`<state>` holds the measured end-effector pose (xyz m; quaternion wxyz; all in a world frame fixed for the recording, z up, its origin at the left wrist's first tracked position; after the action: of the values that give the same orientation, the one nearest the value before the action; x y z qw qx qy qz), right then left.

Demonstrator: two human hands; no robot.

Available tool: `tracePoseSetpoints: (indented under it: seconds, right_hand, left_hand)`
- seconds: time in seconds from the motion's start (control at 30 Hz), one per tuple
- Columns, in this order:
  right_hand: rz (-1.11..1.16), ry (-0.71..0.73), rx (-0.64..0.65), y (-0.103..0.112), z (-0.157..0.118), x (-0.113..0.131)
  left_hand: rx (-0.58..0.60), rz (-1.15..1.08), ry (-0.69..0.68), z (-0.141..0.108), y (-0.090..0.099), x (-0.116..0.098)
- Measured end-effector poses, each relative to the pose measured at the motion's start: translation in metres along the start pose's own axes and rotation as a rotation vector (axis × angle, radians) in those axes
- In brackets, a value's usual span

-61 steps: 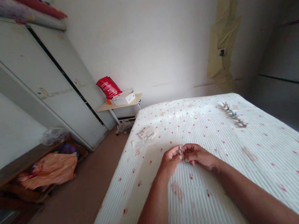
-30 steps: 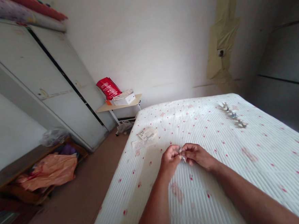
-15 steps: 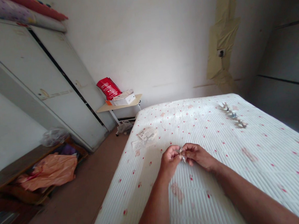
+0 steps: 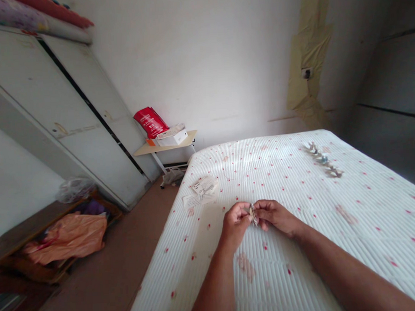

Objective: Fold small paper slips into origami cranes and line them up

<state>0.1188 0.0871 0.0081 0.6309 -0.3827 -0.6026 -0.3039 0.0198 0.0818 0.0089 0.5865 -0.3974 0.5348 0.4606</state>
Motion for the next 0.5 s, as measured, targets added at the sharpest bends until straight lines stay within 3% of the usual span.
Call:
tracePoseSetpoints:
  seconds: [0.5]
  right_hand:
    - [-0.033, 0.045, -0.029, -0.0002, -0.0004, 0.0058]
  left_hand:
    - [-0.070, 0.035, -0.008, -0.0009, 0.0023, -0.0076]
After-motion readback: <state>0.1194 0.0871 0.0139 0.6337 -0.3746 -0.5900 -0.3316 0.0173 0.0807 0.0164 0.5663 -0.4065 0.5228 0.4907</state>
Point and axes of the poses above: each hand's wrist, its own z-axis towards the middle knuckle, its own y-axis out of the back of the hand, x = y × z, the point moved 9 cm from there along z, towards the middle knuckle, and after that the axes turned 4 degrees about x, right-handed, at the moved point
